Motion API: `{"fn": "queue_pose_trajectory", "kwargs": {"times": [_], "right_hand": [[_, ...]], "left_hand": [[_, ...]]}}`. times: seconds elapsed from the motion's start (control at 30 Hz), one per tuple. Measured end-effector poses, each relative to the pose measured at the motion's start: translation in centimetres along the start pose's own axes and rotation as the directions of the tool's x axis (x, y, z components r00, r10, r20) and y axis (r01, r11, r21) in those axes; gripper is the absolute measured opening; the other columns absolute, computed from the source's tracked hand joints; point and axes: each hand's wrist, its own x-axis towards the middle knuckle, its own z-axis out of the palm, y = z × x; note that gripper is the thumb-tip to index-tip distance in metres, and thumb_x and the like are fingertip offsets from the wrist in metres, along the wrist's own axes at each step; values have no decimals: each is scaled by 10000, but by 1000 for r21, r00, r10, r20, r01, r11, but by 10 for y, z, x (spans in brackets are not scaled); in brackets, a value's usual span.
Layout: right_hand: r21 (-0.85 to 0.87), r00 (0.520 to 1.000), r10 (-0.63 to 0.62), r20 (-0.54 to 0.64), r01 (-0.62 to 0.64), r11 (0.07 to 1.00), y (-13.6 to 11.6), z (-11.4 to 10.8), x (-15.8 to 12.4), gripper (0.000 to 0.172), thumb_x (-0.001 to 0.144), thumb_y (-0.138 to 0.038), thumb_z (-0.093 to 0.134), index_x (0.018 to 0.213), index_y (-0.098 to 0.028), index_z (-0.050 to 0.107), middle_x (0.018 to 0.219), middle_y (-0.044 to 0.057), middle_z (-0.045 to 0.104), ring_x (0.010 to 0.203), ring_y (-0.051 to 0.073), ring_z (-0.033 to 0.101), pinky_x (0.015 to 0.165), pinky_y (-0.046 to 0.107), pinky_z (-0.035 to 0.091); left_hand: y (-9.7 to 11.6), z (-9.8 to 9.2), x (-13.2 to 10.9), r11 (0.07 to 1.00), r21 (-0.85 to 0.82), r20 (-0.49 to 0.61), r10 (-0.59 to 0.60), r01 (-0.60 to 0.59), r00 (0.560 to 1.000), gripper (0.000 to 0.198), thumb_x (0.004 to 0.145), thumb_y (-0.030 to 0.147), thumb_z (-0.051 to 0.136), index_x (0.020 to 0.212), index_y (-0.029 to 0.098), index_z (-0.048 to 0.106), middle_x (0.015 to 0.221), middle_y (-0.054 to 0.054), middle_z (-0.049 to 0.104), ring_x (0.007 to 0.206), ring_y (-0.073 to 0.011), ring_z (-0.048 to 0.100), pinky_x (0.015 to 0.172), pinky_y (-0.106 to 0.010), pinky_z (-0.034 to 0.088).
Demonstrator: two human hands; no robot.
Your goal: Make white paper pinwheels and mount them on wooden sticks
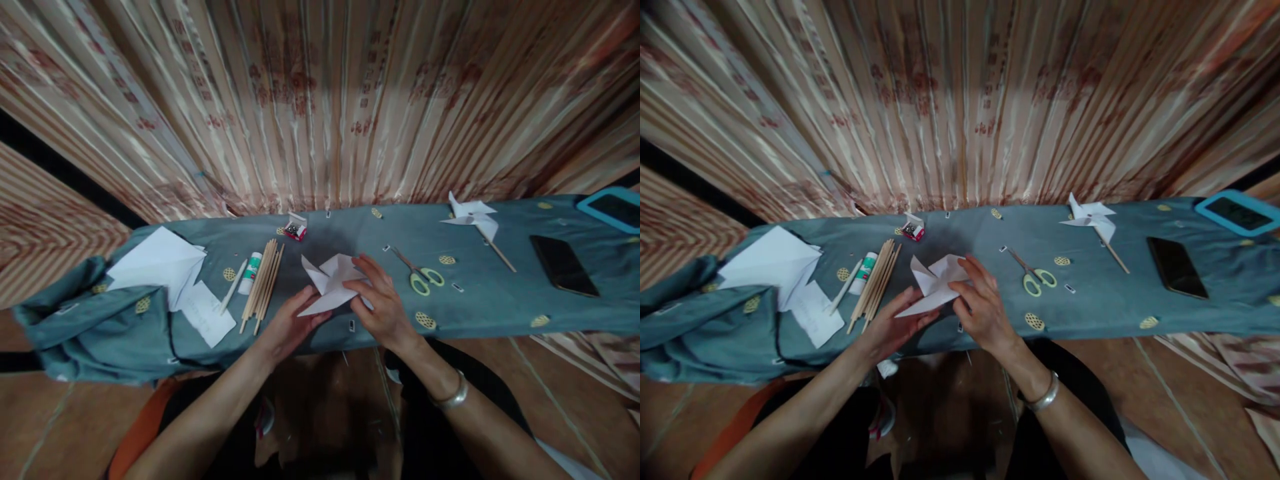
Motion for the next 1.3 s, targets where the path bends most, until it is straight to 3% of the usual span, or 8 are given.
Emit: {"fn": "queue_pose_trajectory", "kwargs": {"times": [0.1,0.3,0.47,0.53,0.6,0.7,0.83,1.3], "right_hand": [[-36,994,-106,31,107,994,-13,0,6,277,867,-113,487,1037,-225,674,1401,114,533,1385,286,391,1040,527,419],[-12,975,-198,99,200,980,-29,6,18,457,850,-74,474,1268,-229,574,1456,124,472,1423,298,327,1061,534,397],[213,997,71,-22,-65,975,-22,16,26,558,872,-115,446,1415,-244,441,1513,100,412,1423,268,340,1138,527,323],[412,960,278,9,-257,874,-17,21,32,479,897,-208,481,1373,-252,493,1468,89,480,1367,261,429,1134,505,345],[613,899,413,143,-408,676,-14,27,39,419,888,-330,553,1301,-259,559,1359,82,592,1269,260,536,1081,477,420],[759,819,442,365,-537,368,-14,36,48,495,774,-422,715,1224,-253,600,1145,69,713,1071,251,661,937,424,535],[763,756,445,480,-610,214,-20,49,53,613,631,-376,842,1182,-233,614,968,40,754,859,222,709,811,383,576],[742,832,412,371,-533,407,-33,43,48,522,733,-365,764,1213,-243,598,944,31,746,825,195,701,761,343,563]], "left_hand": [[8,7,-3,1000,-8,45,-18,18,999,395,773,486,679,1026,182,689,1097,-82,720,1060,-277,657,947,-431,515],[23,3,0,996,-25,-54,86,-88,995,454,602,241,819,1031,148,702,1008,-73,753,1002,-274,684,934,-404,511],[33,-8,-1,969,48,-228,249,-244,941,521,562,214,848,1054,126,700,964,-84,761,900,-256,710,873,-391,540],[35,-13,-1,959,116,-286,281,-258,916,504,560,239,854,1029,122,712,965,-91,761,887,-253,710,852,-379,547],[37,-17,-2,948,176,-305,309,-265,901,496,565,263,854,1024,129,720,975,-91,760,891,-251,708,845,-369,550],[36,-22,-3,934,229,-307,337,-274,890,500,573,278,851,1036,141,722,1016,-91,755,915,-253,705,860,-374,548],[35,-25,-4,924,276,-315,349,-266,883,500,589,287,840,1050,140,716,1052,-97,750,965,-270,700,895,-400,541],[37,-14,-2,936,143,-379,352,-322,856,559,572,249,844,1096,120,695,1073,-115,744,988,-266,700,905,-379,541]]}}
